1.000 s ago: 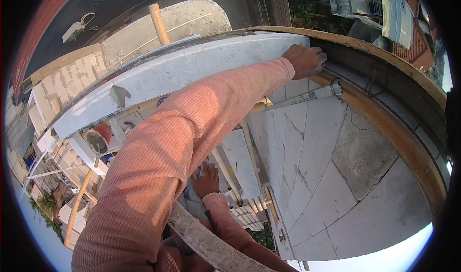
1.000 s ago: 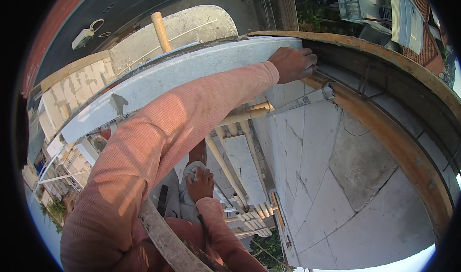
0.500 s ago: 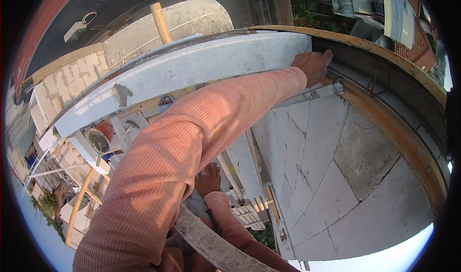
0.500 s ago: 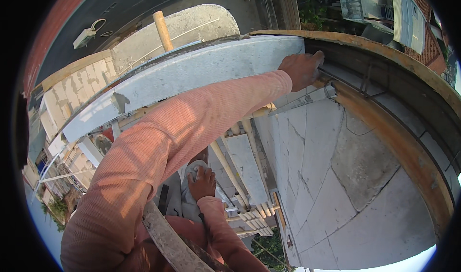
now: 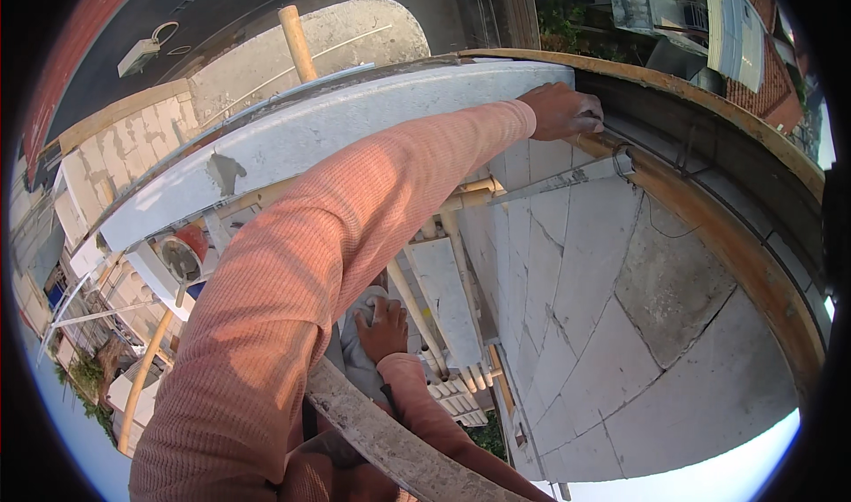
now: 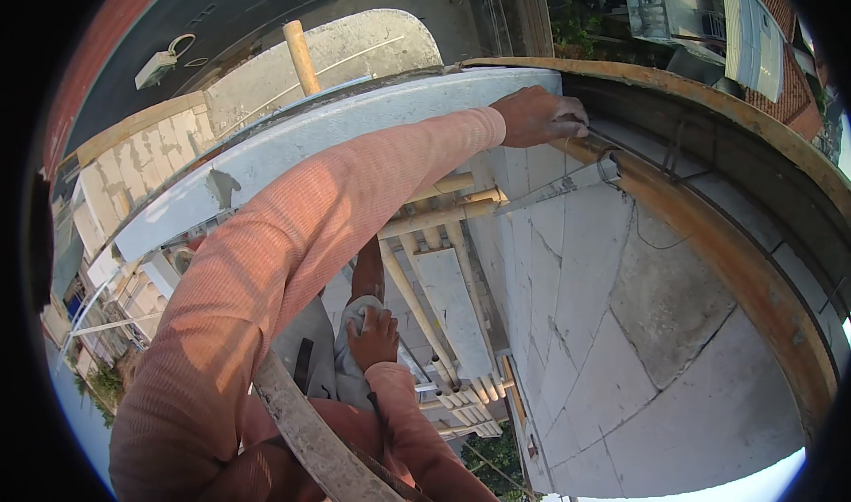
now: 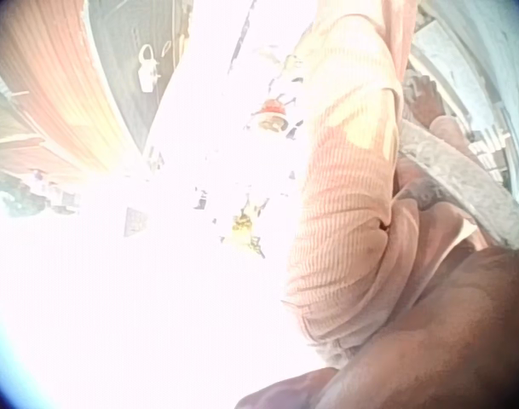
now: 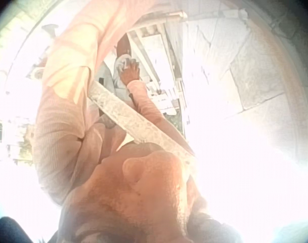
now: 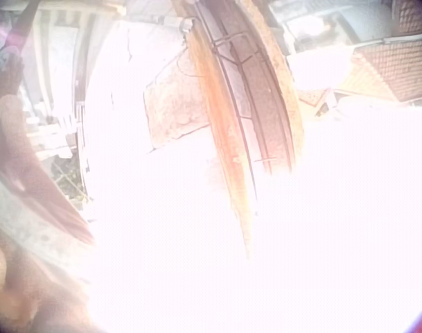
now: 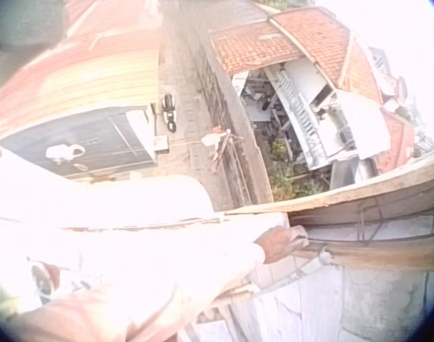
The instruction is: The person uses their hands to secure a metal structural support beam to a concrete wall using wire and pliers, and then steps across wooden scaffolding at a construction site.
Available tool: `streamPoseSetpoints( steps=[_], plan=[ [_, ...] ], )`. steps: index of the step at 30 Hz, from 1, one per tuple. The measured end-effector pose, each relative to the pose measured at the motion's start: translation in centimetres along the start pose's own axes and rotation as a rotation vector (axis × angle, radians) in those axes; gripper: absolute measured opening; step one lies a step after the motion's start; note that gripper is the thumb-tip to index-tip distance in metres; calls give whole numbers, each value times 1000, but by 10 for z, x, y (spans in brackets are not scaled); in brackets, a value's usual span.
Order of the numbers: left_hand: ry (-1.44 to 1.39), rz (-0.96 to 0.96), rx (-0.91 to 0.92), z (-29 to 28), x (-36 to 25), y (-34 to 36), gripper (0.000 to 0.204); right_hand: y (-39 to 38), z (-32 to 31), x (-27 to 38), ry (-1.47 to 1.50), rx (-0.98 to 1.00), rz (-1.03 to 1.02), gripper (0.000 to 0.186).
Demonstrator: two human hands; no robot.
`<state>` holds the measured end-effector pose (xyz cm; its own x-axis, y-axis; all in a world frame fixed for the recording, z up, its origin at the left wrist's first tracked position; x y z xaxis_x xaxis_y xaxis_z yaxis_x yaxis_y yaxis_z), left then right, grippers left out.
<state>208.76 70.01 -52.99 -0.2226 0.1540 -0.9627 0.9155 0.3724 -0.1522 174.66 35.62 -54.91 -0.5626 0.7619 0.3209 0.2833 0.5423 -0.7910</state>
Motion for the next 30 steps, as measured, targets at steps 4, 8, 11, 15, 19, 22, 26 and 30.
streamPoseSetpoints(
  steps=[4, 8, 11, 15, 19, 22, 26, 30],
  plan=[
    [101, -54, -20, 5, -5, -6, 38, 0, -6, 1, -9, -30, -12, 45],
    [57, -57, -130, 8, -1, -13, 38, 0, -7, 2, -4, -41, -13, 44],
    [-24, -68, -160, 8, 6, -15, 38, -1, 5, -6, 58, 84, 78, 49],
    [91, -89, -125, 8, -1, -14, 35, -1, -8, 0, 18, -61, -10, 44],
    [234, -99, -98, 15, -21, -14, 32, -2, -7, -1, -3, -61, -21, 44],
    [253, -43, -280, 7, -25, -14, 28, 0, -7, 1, -12, -67, -33, 45],
    [80, 14, -259, 6, -20, -11, 25, 0, -7, -1, -13, -57, -16, 46],
    [-318, -186, -116, 7, -1, -3, 33, -1, -5, -6, -29, -61, 9, 45]
  ],
)
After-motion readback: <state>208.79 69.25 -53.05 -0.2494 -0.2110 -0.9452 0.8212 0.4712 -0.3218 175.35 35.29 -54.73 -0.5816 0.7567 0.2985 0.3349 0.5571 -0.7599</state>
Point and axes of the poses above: each hand's wrist, its own y-axis towards the middle knuckle, its own z-axis out of the palm, x = y × z, the point moved 10 cm from there along y, towards the middle knuckle, and after that the axes turned 4 degrees about -z, right-handed, at the moved point
